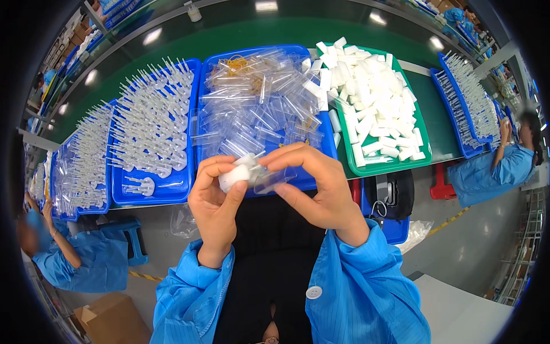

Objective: The person assembles components by attaching white foam pieces onto a plastic holder, sliding clear plastic tubes over the foam pieces, and securing the assembly with a rubber band by hand.

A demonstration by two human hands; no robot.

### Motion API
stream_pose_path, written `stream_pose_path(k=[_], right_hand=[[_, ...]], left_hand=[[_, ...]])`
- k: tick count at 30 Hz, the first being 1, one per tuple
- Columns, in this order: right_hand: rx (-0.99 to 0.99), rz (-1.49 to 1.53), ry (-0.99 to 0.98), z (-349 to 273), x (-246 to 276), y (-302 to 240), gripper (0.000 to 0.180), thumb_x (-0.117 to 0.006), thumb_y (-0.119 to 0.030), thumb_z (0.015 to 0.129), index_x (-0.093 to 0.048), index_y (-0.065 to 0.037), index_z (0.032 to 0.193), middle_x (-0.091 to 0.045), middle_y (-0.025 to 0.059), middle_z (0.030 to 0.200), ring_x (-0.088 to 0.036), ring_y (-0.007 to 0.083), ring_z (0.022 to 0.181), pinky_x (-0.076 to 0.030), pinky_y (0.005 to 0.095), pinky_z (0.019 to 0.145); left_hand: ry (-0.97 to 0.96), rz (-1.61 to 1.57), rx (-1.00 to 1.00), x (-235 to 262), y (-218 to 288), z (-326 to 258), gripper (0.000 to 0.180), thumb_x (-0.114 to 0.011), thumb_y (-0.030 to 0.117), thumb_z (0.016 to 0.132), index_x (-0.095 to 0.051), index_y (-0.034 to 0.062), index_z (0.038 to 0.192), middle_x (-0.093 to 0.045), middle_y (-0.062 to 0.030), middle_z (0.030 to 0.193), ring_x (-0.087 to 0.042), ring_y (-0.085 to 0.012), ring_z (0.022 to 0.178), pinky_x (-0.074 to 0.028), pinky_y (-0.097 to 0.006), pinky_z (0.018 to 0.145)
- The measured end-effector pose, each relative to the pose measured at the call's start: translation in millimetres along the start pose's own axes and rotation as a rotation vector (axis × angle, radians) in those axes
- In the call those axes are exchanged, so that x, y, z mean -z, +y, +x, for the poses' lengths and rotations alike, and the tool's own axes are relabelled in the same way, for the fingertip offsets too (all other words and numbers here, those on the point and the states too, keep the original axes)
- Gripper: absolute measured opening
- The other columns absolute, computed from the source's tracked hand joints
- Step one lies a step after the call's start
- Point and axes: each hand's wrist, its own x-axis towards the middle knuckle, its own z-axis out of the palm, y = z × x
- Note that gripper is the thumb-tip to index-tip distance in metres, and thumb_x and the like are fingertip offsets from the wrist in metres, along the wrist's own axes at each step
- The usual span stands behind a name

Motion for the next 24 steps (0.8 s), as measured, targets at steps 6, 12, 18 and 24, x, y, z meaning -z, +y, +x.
stream_pose_path(k=[6,12,18,24], right_hand=[[-0.116,-0.04,-0.087,-1,10,-1,0.025,-0.063,0.0,0.077,-0.057,0.0,0.102,-0.065,0.0134,0.096,-0.061,0.0197,0.087,-0.047,0.0304,0.079],[-0.136,0.056,-0.186,-4,15,0,0.027,-0.068,-0.003,0.079,-0.058,0.001,0.103,-0.063,0.0106,0.091,-0.063,0.0166,0.075,-0.049,0.026,0.068],[-0.401,0.339,0.255,-12,13,8,0.03,-0.062,0.009,0.08,-0.057,0.002,0.108,-0.061,0.0081,0.1,-0.055,0.0066,0.071,-0.042,0.0197,0.063],[-0.211,0.493,0.349,-14,25,22,0.023,-0.061,0.008,0.08,-0.059,0.003,0.102,-0.058,0.013,0.109,-0.057,0.0099,0.084,-0.045,0.0218,0.071]], left_hand=[[0.002,-0.062,-0.051,-2,-2,2,0.029,-0.065,-0.01,0.077,-0.058,-0.003,0.104,-0.046,-0.0121,0.117,-0.055,-0.0187,0.104,-0.054,-0.027,0.083],[-0.085,0.056,0.003,-7,0,4,0.03,-0.066,-0.011,0.072,-0.061,-0.0027,0.1,-0.046,-0.0111,0.117,-0.056,-0.0196,0.106,-0.056,-0.029,0.084],[-0.063,0.075,-0.05,-9,-3,0,0.028,-0.07,-0.008,0.074,-0.066,-0.0024,0.101,-0.049,-0.011,0.114,-0.057,-0.0214,0.105,-0.056,-0.029,0.083],[-0.006,0.193,-0.145,-15,0,5,0.028,-0.071,-0.006,0.074,-0.068,-0.0007,0.102,-0.05,-0.0117,0.114,-0.057,-0.022,0.105,-0.055,-0.028,0.078]])
